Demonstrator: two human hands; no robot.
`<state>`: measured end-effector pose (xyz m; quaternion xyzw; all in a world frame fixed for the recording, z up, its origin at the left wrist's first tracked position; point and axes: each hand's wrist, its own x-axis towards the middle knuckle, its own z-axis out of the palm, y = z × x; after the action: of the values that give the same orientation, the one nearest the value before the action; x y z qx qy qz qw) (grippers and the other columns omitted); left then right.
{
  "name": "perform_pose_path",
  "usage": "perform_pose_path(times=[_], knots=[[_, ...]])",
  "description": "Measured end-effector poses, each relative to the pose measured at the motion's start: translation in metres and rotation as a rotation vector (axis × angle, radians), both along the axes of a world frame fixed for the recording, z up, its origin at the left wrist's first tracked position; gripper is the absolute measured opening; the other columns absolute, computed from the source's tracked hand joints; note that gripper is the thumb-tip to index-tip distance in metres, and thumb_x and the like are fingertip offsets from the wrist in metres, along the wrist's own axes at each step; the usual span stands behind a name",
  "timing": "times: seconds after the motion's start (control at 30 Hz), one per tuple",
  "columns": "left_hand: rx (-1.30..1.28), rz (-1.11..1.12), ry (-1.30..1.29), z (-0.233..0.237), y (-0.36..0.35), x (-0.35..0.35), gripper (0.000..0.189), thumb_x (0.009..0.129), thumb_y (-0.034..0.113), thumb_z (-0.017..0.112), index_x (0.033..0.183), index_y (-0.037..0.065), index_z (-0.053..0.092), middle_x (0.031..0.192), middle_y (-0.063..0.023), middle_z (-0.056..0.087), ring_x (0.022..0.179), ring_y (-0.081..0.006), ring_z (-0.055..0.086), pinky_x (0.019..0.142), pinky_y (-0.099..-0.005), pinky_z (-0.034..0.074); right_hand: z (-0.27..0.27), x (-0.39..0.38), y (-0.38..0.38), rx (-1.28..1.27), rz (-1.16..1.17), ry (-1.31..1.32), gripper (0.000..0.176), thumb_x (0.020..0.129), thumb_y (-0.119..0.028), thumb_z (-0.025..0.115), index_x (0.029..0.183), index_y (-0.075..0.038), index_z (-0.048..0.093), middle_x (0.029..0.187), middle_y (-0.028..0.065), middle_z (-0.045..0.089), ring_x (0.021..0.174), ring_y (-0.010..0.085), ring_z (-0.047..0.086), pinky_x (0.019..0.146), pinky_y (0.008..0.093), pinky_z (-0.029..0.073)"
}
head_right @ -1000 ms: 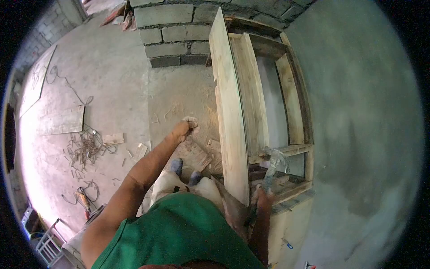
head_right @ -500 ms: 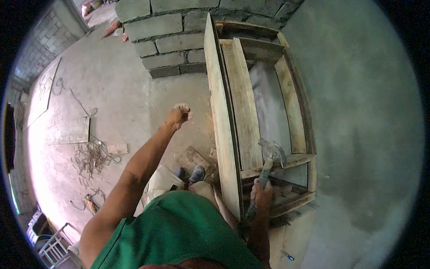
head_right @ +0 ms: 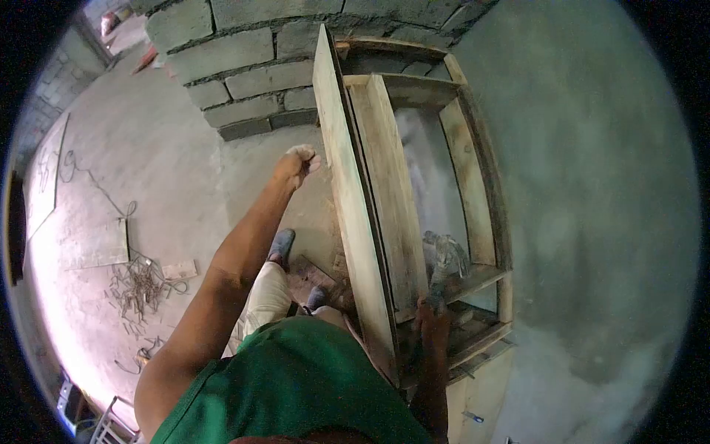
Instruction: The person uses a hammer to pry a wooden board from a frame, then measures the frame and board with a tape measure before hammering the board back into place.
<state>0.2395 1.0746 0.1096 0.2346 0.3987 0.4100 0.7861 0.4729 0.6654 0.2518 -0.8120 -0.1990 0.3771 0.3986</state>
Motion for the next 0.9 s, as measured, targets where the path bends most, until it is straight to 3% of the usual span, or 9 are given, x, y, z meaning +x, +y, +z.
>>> perform_pose_path(times=[0.13, 0.2, 0.27, 0.4, 0.5, 0.57, 0.6, 0.67, 0.9], knots=[[0.01, -0.026, -0.053, -0.037, 0.066, 0.021, 0.008, 0.095, 0.008, 0.05, 0.093, 0.006, 0.058, 0.084, -0.0036, 0.061, 0.073, -0.0162, 0.062, 0.064, -0.028, 0.056, 0.008, -0.017, 0.045, 0.071, -0.086, 0.007, 0.009, 0.091, -0.01, 0.055, 0.091, -0.002, 0.053, 0.058, 0.0008, 0.049, 0.043, 0.0102, 0.044, 0.041, 0.0268, 0.035], [-0.085, 0.118, -0.004, -0.044, 0.086, 0.037, 0.008, 0.094, 0.006, 0.052, 0.09, 0.006, 0.058, 0.083, -0.0039, 0.061, 0.071, -0.0162, 0.062, 0.064, -0.0281, 0.057, 0.018, -0.025, 0.066, 0.05, -0.13, 0.003, 0.009, 0.092, -0.011, 0.055, 0.091, -0.002, 0.054, 0.058, 0.0006, 0.05, 0.043, 0.0101, 0.044, 0.04, 0.0264, 0.034], [-0.114, 0.117, -0.036, -0.053, 0.104, 0.046, 0.006, 0.093, 0.005, 0.052, 0.09, 0.006, 0.058, 0.082, -0.004, 0.061, 0.069, -0.0163, 0.061, 0.063, -0.0278, 0.056, 0.032, -0.029, 0.092, 0.093, 0.065, -0.004, 0.012, 0.094, -0.013, 0.056, 0.095, -0.001, 0.055, 0.06, 0.0009, 0.051, 0.043, 0.0095, 0.044, 0.041, 0.0262, 0.035], [-0.103, 0.091, -0.149, -0.086, 0.13, 0.062, 0.004, 0.091, 0.003, 0.054, 0.092, 0.005, 0.058, 0.079, -0.0037, 0.059, 0.063, -0.0165, 0.058, 0.06, -0.0274, 0.054, 0.046, -0.041, 0.133, 0.059, 0.067, -0.048, 0.012, 0.095, -0.014, 0.057, 0.096, -0.002, 0.055, 0.062, 0.0013, 0.051, 0.048, 0.0077, 0.045, 0.043, 0.0249, 0.035], [-0.153, 0.158, -0.148, -0.088, 0.136, 0.073, 0.005, 0.091, 0.004, 0.054, 0.093, 0.004, 0.058, 0.078, -0.0036, 0.058, 0.061, -0.0171, 0.055, 0.058, -0.0274, 0.052, 0.049, -0.043, 0.152, 0.102, 0.089, -0.003, 0.015, 0.095, -0.012, 0.055, 0.105, -0.002, 0.053, 0.067, 0.0016, 0.052, 0.048, 0.0081, 0.045, 0.044, 0.024, 0.036], [-0.17, 0.151, -0.159, -0.085, 0.138, 0.076, 0.004, 0.091, 0.004, 0.054, 0.093, 0.004, 0.058, 0.078, -0.0038, 0.058, 0.061, -0.0172, 0.055, 0.058, -0.0282, 0.052, 0.051, -0.044, 0.167, 0.12, 0.112, -0.046, 0.034, 0.094, -0.009, 0.054, 0.126, 0.001, 0.047, 0.071, 0.0025, 0.055, 0.05, 0.0087, 0.047, 0.045, 0.0238, 0.039], [-0.184, 0.145, -0.17, -0.084, 0.139, 0.076, 0.004, 0.091, 0.005, 0.054, 0.093, 0.004, 0.058, 0.078, -0.0039, 0.058, 0.061, -0.0173, 0.055, 0.059, -0.0289, 0.052, 0.056, -0.045, 0.177, 0.115, 0.118, -0.047, 0.034, 0.094, -0.009, 0.054, 0.126, 0.001, 0.047, 0.071, 0.0025, 0.055, 0.05, 0.0087, 0.047, 0.045, 0.0238, 0.039], [-0.213, 0.164, -0.16, -0.083, 0.139, 0.078, 0.005, 0.091, 0.005, 0.054, 0.094, 0.003, 0.058, 0.078, -0.0041, 0.057, 0.062, -0.0173, 0.055, 0.059, -0.0294, 0.051, 0.066, -0.046, 0.197, -0.008, 0.188, -0.155, 0.052, 0.094, -0.006, 0.052, 0.143, 0.001, 0.034, 0.072, 0.003, 0.056, 0.052, 0.0089, 0.048, 0.046, 0.0236, 0.04], [-0.246, 0.183, -0.289, -0.096, 0.136, 0.081, 0.005, 0.089, 0.004, 0.055, 0.093, 0.003, 0.058, 0.08, -0.0042, 0.057, 0.065, -0.0165, 0.055, 0.06, -0.0291, 0.049, 0.089, -0.05, 0.286, -0.106, 0.374, -0.265, 0.058, 0.095, -0.007, 0.053, 0.148, -0.005, 0.03, 0.076, 0.003, 0.056, 0.055, 0.0067, 0.047, 0.048, 0.0221, 0.041]])
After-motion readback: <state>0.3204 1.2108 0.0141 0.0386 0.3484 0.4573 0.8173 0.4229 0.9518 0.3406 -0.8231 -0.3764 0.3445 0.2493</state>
